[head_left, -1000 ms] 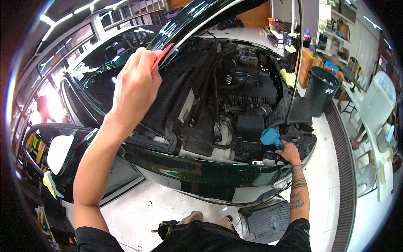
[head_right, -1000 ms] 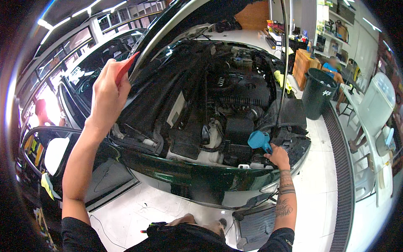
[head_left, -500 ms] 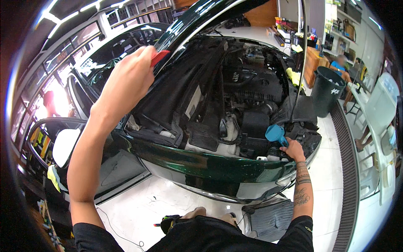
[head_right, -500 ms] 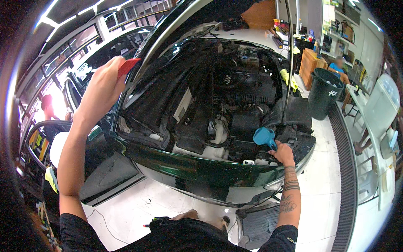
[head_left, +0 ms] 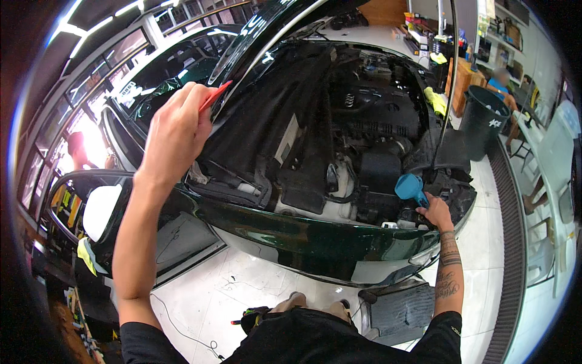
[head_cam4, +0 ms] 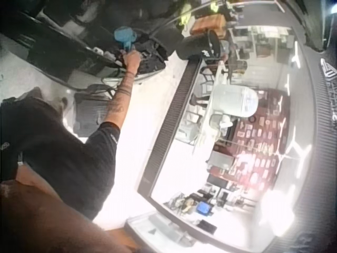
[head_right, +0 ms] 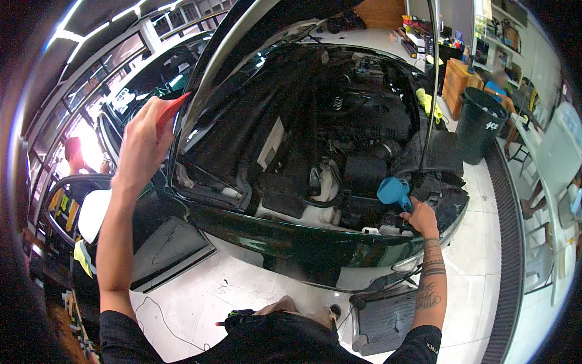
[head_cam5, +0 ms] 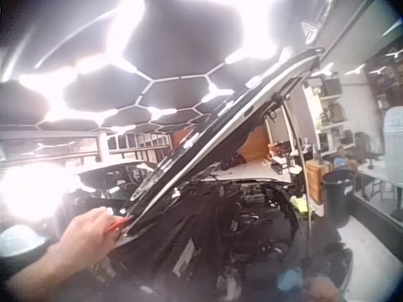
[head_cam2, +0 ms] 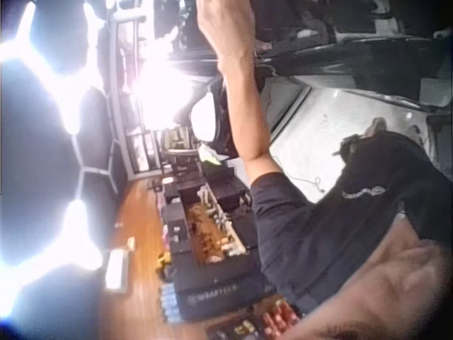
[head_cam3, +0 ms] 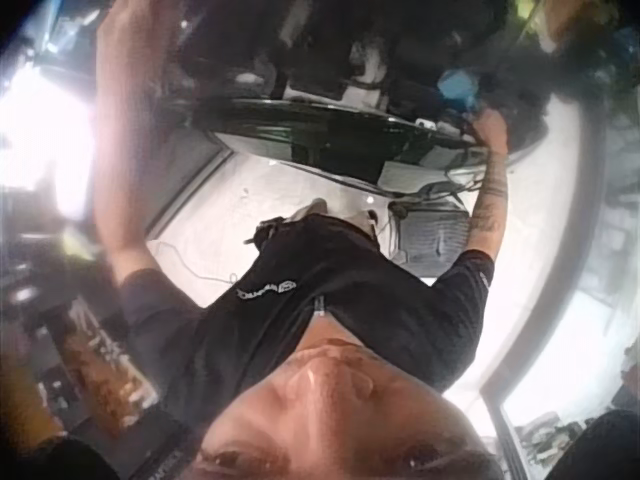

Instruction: The person applies a protective film to the hood of a green car using a red squeegee and a heat gun. They smooth the film along the edges and curves, then use the heat gun to warm the material for better adhesion.

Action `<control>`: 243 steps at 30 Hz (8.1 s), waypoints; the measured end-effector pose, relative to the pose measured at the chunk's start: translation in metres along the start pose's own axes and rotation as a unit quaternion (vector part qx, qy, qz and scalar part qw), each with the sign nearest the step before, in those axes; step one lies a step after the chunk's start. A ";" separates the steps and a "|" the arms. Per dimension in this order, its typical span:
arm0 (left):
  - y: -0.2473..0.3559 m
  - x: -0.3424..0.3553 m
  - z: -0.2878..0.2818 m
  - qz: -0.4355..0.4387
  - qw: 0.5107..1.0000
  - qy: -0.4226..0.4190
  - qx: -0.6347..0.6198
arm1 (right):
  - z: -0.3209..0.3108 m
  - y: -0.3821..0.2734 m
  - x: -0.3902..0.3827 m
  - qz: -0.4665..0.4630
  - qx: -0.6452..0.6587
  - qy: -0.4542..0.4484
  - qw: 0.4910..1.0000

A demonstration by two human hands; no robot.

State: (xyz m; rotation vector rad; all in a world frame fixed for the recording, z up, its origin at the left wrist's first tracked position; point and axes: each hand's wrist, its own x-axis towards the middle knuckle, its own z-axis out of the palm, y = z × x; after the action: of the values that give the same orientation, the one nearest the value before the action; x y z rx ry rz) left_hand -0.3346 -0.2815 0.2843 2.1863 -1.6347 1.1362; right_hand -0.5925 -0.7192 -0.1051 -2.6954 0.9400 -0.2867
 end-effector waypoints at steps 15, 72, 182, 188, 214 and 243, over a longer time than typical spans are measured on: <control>-0.029 -0.033 0.012 -0.014 0.999 -0.006 0.032 | -0.007 -0.009 -0.001 0.005 0.015 0.004 1.000; 0.134 0.238 -0.041 0.232 0.927 0.295 -0.014 | 0.001 -0.006 -0.004 0.013 -0.010 0.025 1.000; 0.151 0.320 -0.084 0.222 0.941 0.202 -0.155 | -0.360 -0.134 -0.135 -0.419 0.790 0.150 0.421; 0.176 0.360 -0.092 0.225 0.963 0.108 -0.098 | -0.361 -0.124 -0.129 -0.421 0.796 0.137 0.412; 0.229 0.377 -0.095 0.211 0.973 0.078 0.042 | -0.350 -0.089 -0.154 -0.409 0.826 0.141 0.361; 0.260 0.337 -0.080 0.177 0.975 0.084 0.100 | -0.303 -0.063 -0.171 -0.371 0.755 0.290 0.456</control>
State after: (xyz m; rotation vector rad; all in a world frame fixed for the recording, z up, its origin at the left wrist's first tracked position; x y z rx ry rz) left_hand -0.5662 -0.5841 0.4897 1.8834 -1.9596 1.5960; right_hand -0.7705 -0.6208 0.1843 -0.9450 -0.5320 -1.3972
